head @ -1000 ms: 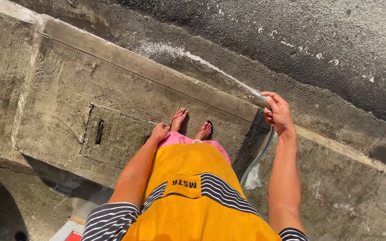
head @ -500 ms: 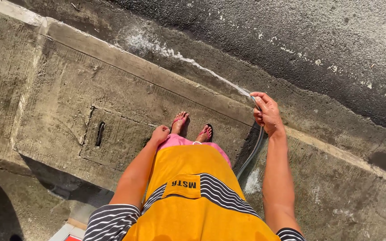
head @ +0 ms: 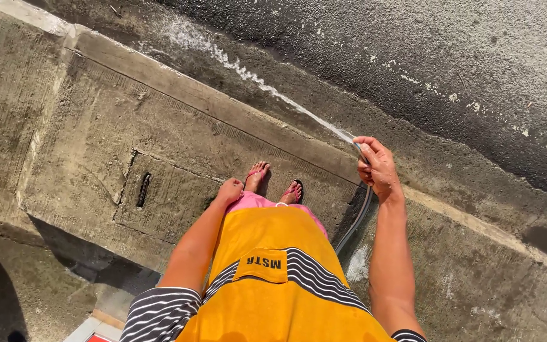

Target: Cleaning the pavement and road edge using a water hose outside a water station

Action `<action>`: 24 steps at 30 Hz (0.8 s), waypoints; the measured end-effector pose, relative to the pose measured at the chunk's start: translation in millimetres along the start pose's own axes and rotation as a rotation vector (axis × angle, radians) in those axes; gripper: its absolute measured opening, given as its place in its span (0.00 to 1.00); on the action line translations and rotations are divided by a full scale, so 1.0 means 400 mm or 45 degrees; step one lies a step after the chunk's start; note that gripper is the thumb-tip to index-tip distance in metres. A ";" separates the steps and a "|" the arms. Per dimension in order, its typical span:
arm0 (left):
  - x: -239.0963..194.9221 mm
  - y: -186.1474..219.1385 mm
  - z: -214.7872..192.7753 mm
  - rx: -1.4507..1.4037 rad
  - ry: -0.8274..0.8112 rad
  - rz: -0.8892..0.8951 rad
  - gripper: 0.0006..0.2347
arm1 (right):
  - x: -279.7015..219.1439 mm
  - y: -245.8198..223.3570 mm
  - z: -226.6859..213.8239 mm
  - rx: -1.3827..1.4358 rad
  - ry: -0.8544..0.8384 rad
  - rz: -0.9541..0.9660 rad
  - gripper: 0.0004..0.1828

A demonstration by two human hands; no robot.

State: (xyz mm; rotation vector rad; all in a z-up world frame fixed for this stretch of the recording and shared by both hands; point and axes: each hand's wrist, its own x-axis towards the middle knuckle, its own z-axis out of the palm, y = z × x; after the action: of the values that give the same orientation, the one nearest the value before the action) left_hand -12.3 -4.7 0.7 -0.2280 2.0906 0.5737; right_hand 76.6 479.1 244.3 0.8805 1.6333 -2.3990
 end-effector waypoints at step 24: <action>-0.004 -0.001 0.002 -0.061 0.040 -0.009 0.17 | -0.019 0.009 0.032 -0.001 -0.018 0.038 0.13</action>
State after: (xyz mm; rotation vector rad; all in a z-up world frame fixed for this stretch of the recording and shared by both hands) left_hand -10.7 -4.8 1.5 -0.2737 2.1071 0.6202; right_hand 79.1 464.8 248.4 0.8791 1.6046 -2.3793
